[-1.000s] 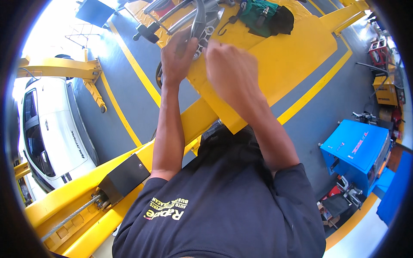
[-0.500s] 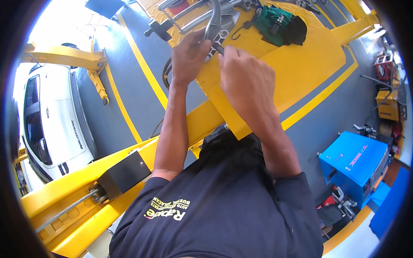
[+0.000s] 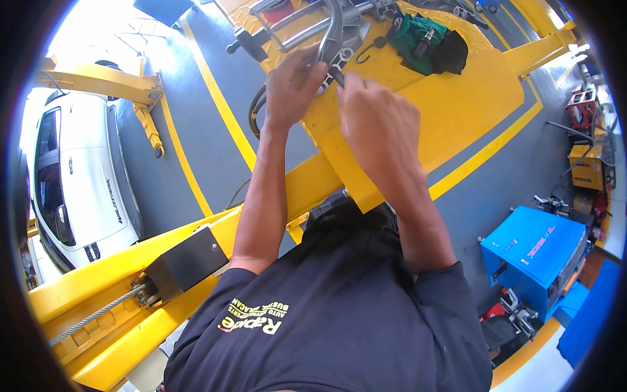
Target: The person works on a metal car part clamped to a yellow lift arm. They use a small tool to scrape or clean a cylindrical component, then apply a dark substance from a small container with a flat tool. The person repeats scraping and applying actions on the same component.
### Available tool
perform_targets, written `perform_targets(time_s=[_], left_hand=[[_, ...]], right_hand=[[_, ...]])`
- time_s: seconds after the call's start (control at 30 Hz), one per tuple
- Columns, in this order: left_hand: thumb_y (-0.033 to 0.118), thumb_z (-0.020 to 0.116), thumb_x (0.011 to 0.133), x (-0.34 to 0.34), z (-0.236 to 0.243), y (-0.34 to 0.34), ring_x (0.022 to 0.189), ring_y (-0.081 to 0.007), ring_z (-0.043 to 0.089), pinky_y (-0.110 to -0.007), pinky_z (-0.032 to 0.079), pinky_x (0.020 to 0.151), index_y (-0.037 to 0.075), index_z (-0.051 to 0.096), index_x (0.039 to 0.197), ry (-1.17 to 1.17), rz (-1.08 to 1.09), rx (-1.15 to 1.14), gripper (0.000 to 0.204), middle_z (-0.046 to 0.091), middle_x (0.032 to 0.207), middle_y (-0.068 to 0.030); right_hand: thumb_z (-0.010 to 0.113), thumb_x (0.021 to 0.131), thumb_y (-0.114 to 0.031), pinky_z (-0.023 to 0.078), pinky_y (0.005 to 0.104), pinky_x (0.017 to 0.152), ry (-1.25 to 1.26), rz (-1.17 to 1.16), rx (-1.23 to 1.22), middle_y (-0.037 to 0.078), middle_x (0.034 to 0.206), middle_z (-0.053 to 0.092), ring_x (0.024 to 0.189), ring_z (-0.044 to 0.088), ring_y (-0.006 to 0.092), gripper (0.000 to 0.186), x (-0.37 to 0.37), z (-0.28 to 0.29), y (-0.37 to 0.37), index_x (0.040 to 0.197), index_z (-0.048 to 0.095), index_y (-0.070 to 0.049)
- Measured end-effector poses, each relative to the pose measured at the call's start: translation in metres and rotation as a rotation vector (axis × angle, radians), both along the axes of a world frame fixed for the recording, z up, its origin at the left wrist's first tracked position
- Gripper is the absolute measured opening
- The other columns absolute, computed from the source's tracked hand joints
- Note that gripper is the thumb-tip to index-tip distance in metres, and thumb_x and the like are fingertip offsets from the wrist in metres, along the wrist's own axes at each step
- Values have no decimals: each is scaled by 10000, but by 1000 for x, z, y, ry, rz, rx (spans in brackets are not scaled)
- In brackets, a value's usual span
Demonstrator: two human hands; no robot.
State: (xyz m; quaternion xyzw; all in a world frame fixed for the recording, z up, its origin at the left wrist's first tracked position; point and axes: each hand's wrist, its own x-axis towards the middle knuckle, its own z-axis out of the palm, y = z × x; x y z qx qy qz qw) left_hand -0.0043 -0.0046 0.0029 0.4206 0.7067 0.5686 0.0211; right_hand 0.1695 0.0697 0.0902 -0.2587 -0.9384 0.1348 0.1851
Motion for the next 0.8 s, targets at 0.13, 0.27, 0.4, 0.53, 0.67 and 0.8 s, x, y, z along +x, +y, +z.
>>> perform_targets(time_s=[0.13, 0.27, 0.4, 0.53, 0.67, 0.8], left_hand=[[205, 802, 940, 2, 0, 3, 1085, -293, 794, -390, 614, 967, 29, 743, 1304, -25, -15, 3, 408, 791, 1162, -165], [196, 799, 945, 1, -5, -3, 1092, -294, 793, -393, 613, 964, 34, 744, 1305, -64, -15, 26, 399, 788, 1166, -172], [187, 798, 947, 1, -3, 4, 1101, -293, 789, -392, 612, 962, 31, 746, 1306, -68, -32, 29, 394, 787, 1169, -176], [181, 797, 950, 1, -4, 3, 1077, -279, 793, -388, 612, 955, 18, 743, 1313, -66, -19, 16, 401, 792, 1145, -172], [167, 793, 959, 5, -3, 7, 1049, -254, 795, -373, 618, 932, 6, 740, 1309, -69, -43, 68, 389, 798, 1138, -167], [162, 789, 972, 2, 3, 4, 1042, -227, 794, -350, 617, 920, -10, 735, 1303, -12, -9, 24, 377, 805, 1138, -155]], right_hand=[[577, 1098, -229, 587, 501, 736, 40, 16, 2, 180, 919, 777, 841, 762, 403, 242, -9, -13, 10, 1022, 711, -42], [575, 1100, -245, 587, 499, 741, 22, 16, -34, 185, 902, 776, 846, 762, 399, 266, 5, 8, 4, 1010, 712, -36], [592, 1092, -238, 587, 497, 744, 38, 9, -37, 188, 892, 773, 844, 759, 398, 257, -1, -5, 9, 992, 708, -31], [613, 1080, -211, 591, 486, 735, 80, 2, -68, 186, 890, 775, 833, 759, 399, 230, 6, 5, 4, 993, 715, -24], [625, 1071, -187, 601, 466, 723, 80, 6, -7, 189, 900, 782, 822, 770, 392, 208, -2, -14, 10, 1006, 733, -22], [639, 1055, -166, 607, 464, 726, 124, 10, -92, 194, 913, 784, 835, 776, 388, 181, 3, -4, 7, 1006, 736, -21]])
